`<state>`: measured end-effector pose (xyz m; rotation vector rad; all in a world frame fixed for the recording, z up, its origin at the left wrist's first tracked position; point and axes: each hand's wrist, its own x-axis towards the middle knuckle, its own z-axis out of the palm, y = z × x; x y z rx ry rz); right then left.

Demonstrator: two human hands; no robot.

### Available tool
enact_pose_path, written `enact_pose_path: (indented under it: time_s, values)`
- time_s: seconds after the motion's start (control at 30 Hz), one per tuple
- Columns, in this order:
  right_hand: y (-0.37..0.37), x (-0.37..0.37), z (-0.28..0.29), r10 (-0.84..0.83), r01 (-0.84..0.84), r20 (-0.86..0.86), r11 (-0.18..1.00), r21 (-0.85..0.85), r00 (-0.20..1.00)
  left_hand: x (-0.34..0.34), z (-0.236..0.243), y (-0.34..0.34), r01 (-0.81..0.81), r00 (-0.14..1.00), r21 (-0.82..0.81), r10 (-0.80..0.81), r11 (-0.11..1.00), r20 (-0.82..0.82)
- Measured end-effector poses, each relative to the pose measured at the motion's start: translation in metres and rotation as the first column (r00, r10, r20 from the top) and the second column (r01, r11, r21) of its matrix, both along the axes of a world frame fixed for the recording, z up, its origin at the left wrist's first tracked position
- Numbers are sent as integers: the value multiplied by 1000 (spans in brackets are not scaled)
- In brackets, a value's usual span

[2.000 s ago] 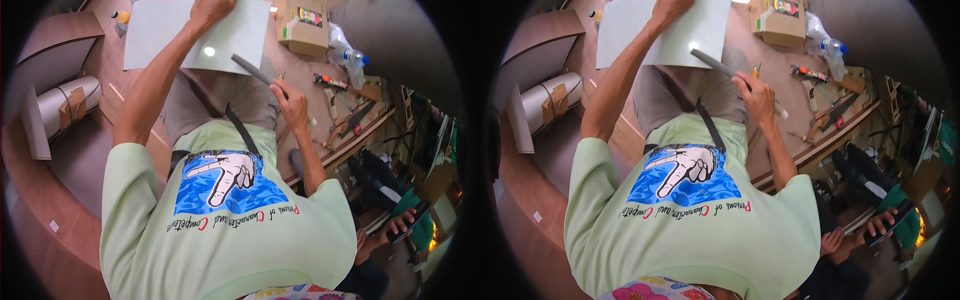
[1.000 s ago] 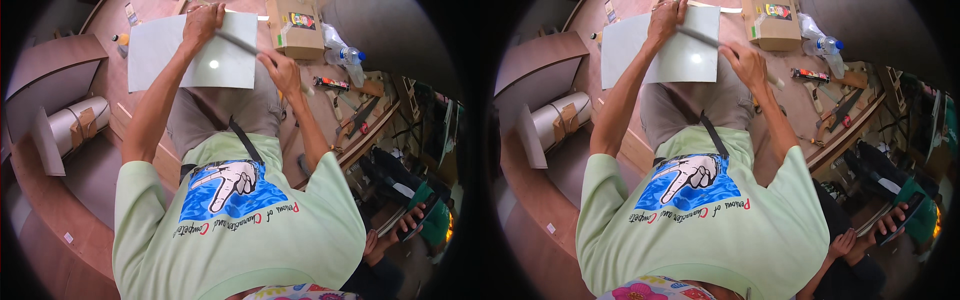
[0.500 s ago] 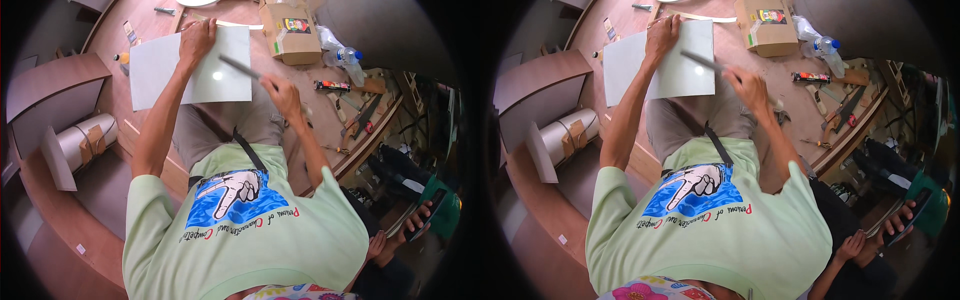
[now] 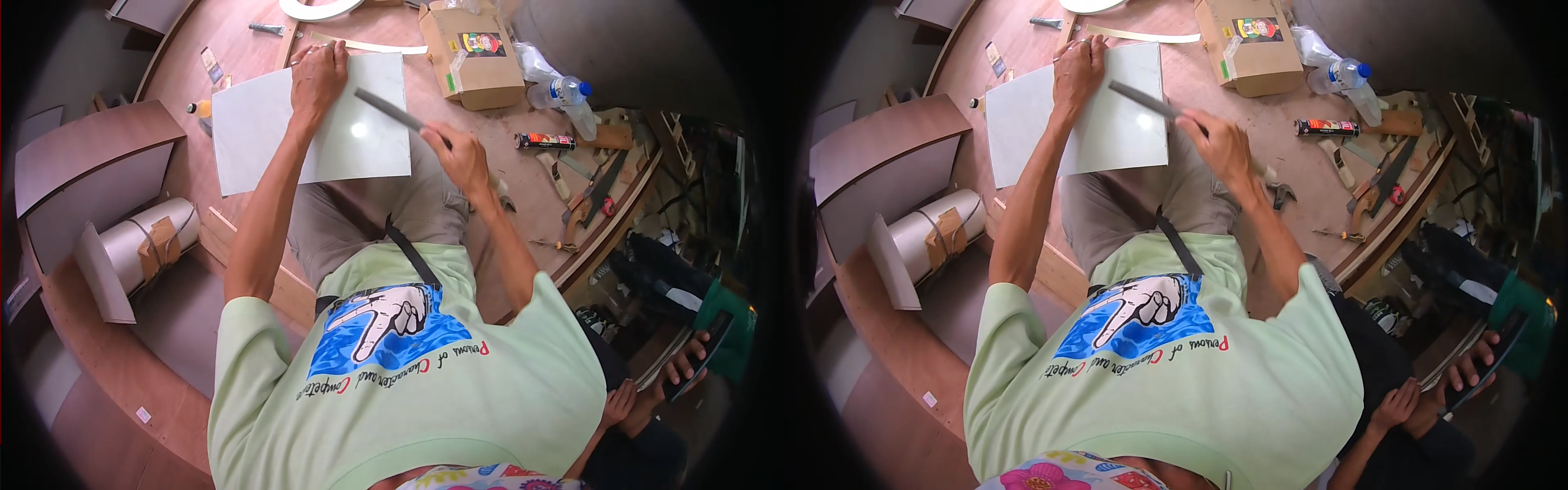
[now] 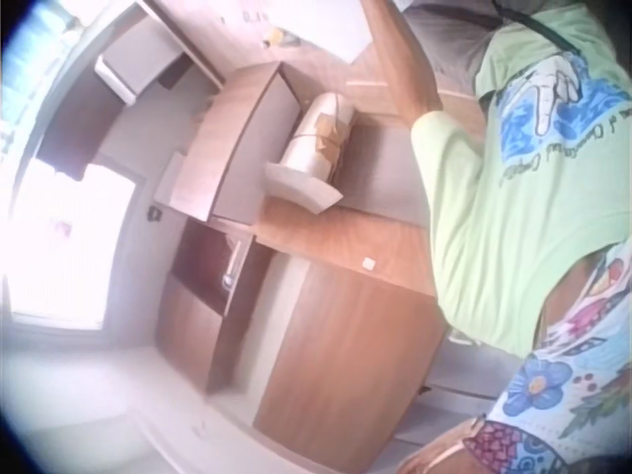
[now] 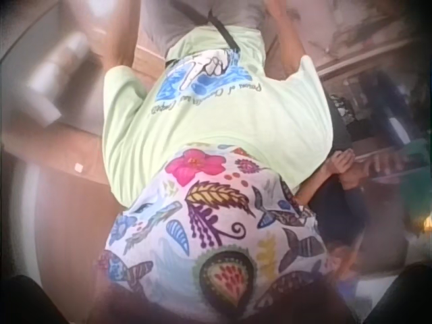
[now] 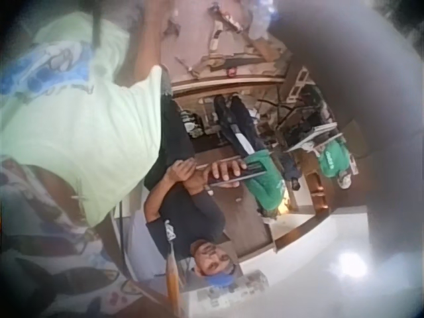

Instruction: The person trims edges from a white panel using shears, sands the edges with a sanding block, and scrapes the surface with a metal tool.

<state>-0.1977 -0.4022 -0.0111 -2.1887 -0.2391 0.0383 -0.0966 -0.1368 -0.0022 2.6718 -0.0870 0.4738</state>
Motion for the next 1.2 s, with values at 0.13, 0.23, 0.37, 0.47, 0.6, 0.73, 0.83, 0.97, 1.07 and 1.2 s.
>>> enact_pose_path:
  time_s: [0.13,0.23,0.37,0.47,0.6,0.73,0.83,0.97,1.07,1.2]
  values:
    - [9,9,-6,-47,47,-14,999,20,999,-7,-3,0,-10,999,34,11,999,-31]
    - [26,86,2,-79,80,38,997,-13,996,-1,4,-5,4,1000,28,-3,1000,-29]
    - [22,84,20,-37,32,-92,998,-55,995,-1,4,1,16,1000,-9,-16,1000,2]
    - [6,30,2,-103,107,-167,994,16,981,-2,-3,5,-7,998,-57,4,998,-68]
    - [-46,16,-35,-261,275,-163,959,67,952,-17,16,-22,237,971,98,-234,967,-48]
    - [-65,16,-41,-343,354,-115,931,87,932,-9,10,-58,216,976,138,-214,967,-25]
    - [-64,7,-30,-379,388,-179,922,17,908,18,0,-65,129,992,176,-128,976,-17]
    - [-76,-10,-35,-393,409,-270,912,4,879,-10,0,-63,180,984,95,-178,979,-25]
    - [-79,-22,-61,-370,404,-242,908,109,897,-68,25,-57,251,960,85,-237,964,-148]
    - [-79,-35,-68,-315,363,-310,925,114,897,-128,35,-54,354,918,29,-342,935,-199]
